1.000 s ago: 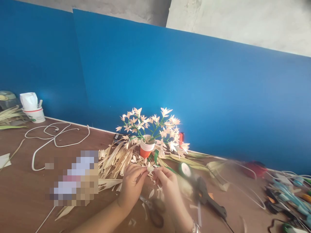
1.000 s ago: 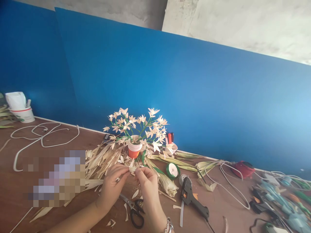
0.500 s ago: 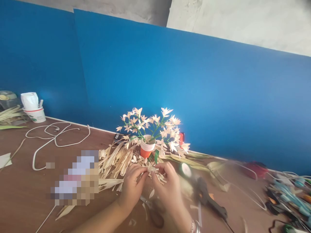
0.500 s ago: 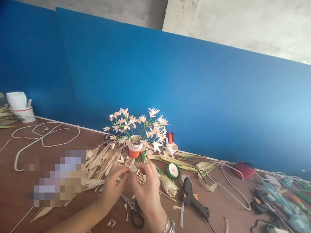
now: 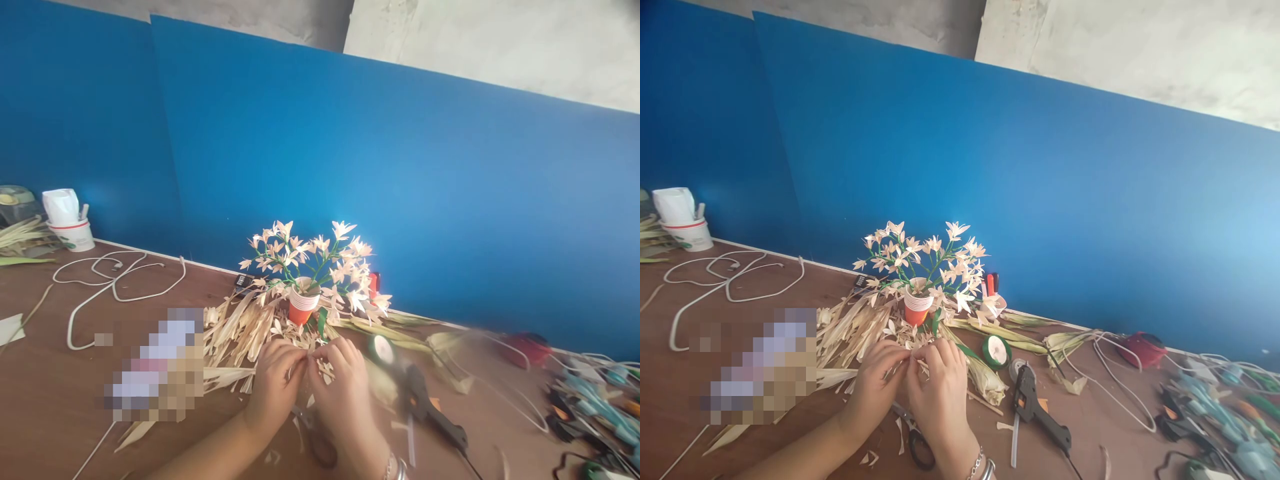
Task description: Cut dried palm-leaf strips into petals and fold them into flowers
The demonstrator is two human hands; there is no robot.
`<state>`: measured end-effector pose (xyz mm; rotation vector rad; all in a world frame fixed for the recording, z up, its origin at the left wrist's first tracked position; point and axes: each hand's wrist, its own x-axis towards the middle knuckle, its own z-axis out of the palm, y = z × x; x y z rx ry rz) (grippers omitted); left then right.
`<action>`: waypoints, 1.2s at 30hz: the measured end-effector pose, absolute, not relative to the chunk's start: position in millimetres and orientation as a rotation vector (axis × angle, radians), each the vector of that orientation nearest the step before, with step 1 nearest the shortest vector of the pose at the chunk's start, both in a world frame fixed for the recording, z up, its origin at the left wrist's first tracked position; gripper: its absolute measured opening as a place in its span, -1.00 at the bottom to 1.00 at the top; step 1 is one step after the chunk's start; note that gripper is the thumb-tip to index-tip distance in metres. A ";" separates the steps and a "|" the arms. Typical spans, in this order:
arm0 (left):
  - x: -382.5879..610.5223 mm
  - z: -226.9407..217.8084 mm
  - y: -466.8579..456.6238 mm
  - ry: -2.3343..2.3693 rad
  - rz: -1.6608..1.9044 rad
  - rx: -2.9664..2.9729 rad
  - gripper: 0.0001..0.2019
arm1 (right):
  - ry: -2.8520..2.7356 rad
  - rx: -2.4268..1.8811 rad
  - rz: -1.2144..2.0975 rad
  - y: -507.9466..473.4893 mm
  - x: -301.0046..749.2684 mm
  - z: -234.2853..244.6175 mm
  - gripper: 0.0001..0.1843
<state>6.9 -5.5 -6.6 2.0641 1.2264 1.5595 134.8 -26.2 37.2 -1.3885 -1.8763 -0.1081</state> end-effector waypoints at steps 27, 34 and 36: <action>10.1 12.5 -3.5 0.811 1.243 1.010 -0.80 | -1.323 -1.207 1.034 -13.6 132.3 0.7 -0.84; 7.6 5.2 0.8 0.839 1.293 1.219 -0.85 | -1.518 -1.223 0.875 -16.5 135.1 15.6 -0.84; 6.7 1.7 2.9 0.846 1.302 1.263 -0.85 | -1.555 -1.219 0.852 -15.6 136.9 16.2 -0.83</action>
